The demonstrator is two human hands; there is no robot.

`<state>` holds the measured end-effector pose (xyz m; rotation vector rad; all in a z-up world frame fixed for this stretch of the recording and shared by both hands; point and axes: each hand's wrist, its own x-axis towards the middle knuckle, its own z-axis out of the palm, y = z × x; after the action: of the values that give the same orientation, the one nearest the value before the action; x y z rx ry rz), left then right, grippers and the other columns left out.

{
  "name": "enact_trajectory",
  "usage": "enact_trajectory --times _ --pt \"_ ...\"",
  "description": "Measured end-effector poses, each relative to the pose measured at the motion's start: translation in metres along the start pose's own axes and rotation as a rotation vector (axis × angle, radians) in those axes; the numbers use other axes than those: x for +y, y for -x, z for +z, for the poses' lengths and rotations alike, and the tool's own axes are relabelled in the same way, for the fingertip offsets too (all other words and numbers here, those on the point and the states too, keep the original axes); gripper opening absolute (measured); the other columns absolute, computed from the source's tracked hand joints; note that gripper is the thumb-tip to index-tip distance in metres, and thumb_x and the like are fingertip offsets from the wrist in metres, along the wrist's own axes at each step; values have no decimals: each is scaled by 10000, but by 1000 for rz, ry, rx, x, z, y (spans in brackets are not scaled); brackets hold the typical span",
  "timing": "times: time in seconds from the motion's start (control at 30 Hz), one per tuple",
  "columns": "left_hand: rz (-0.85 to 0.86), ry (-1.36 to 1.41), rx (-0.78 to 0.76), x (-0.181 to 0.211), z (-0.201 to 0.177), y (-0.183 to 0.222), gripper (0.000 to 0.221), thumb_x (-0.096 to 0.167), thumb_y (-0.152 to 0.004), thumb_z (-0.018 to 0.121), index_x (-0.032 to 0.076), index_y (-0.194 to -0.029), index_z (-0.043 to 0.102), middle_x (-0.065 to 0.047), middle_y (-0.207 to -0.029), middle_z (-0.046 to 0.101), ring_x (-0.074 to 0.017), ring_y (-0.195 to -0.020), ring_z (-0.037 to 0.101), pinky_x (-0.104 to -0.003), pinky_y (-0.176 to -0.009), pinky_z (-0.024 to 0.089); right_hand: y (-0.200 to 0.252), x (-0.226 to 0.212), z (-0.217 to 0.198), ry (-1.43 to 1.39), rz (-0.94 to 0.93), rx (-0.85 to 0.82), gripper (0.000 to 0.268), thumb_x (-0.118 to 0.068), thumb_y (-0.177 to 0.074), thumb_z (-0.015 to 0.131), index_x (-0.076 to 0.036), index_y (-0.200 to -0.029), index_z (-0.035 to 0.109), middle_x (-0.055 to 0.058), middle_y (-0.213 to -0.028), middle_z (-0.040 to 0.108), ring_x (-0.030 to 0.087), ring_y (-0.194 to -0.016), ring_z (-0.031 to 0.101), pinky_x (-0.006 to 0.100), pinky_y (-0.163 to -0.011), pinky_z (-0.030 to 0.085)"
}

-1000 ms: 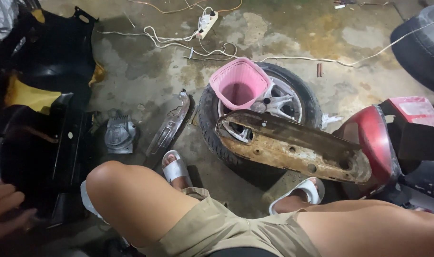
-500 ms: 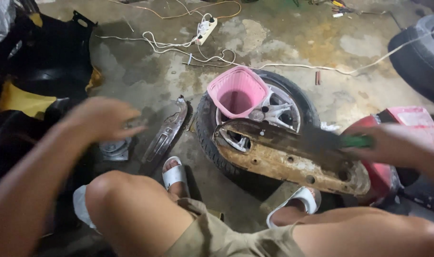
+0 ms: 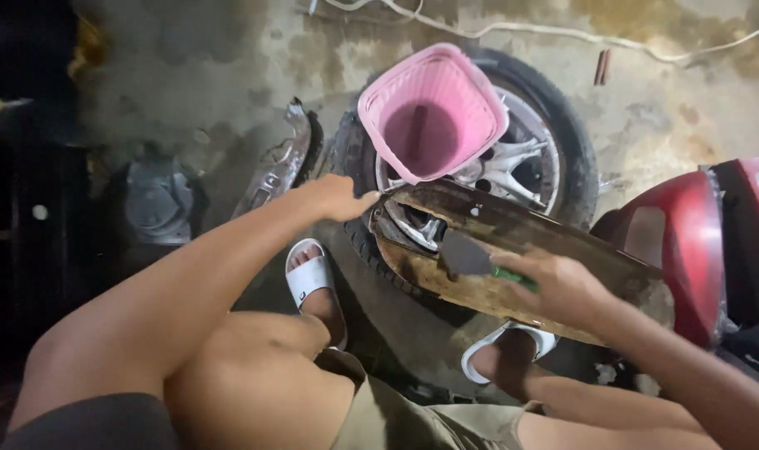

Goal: The person scrapes a rusty metal part using a green-handled scraper. They hold the part steady with their left hand while scraping with their right hand, focusing on removing rust and debris from the surface.

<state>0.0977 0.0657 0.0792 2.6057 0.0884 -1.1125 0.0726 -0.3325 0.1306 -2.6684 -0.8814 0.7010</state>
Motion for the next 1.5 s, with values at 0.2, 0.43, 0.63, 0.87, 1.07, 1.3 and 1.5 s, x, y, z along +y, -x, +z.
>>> enact_trajectory --times 0.2,0.43,0.63,0.87,1.07,1.3,1.5 --pt "165 408 -72 10 35 -19 628 443 -1024 383 -111 -1251 573 -240 -964 737 -261 -621 757 -340 -479 623 6 7 53 3 42 -4 422 -384 -891 654 -406 -1312 662 70 -962 768 367 -863 752 500 -720 622" --pt "215 275 122 2 55 -27 307 232 -1000 510 -11 -1102 666 -250 -912 732 -396 -804 754 -429 -609 623 12 -14 87 41 113 131 472 -489 -859 666 -496 -1330 647 86 -834 753 375 -722 740 516 -669 605" --pt "187 224 202 6 63 -31 273 241 -936 586 7 -1016 702 -223 -888 750 -394 -893 756 -459 -715 634 -16 -42 111 41 59 297 467 -475 -861 671 -483 -1327 657 94 -778 746 367 -694 735 503 -627 599" --pt "50 307 -31 25 28 -10 522 57 -1003 379 80 -1523 395 -181 -783 628 -251 -514 516 -377 -421 381 48 -16 36 -161 235 46 513 -297 -890 680 -307 -1401 630 13 -1298 738 163 -804 763 362 -580 652" --pt "-12 192 -140 30 28 -14 621 186 -1052 341 104 -1651 201 -213 -937 697 -250 -566 575 -366 -456 422 85 -48 50 -461 363 31 608 -189 -842 719 -247 -1436 602 36 -1301 742 194 -1039 752 337 -877 574" --pt "-209 571 -397 46 16 25 855 -36 -958 320 328 -1667 13 -255 -1633 227 -327 -885 789 -408 -748 656 81 -92 31 -630 796 -108 416 -233 -863 710 -269 -1274 763 -44 -1163 820 101 -950 687 267 -861 496" --pt "-158 526 -411 39 20 21 811 -13 -971 321 262 -1673 23 -211 -1682 173 -297 -897 806 -363 -646 629 72 -101 31 -822 717 -63 363 -146 -893 671 -161 -1241 772 24 -1174 798 140 -1051 674 295 -922 491"
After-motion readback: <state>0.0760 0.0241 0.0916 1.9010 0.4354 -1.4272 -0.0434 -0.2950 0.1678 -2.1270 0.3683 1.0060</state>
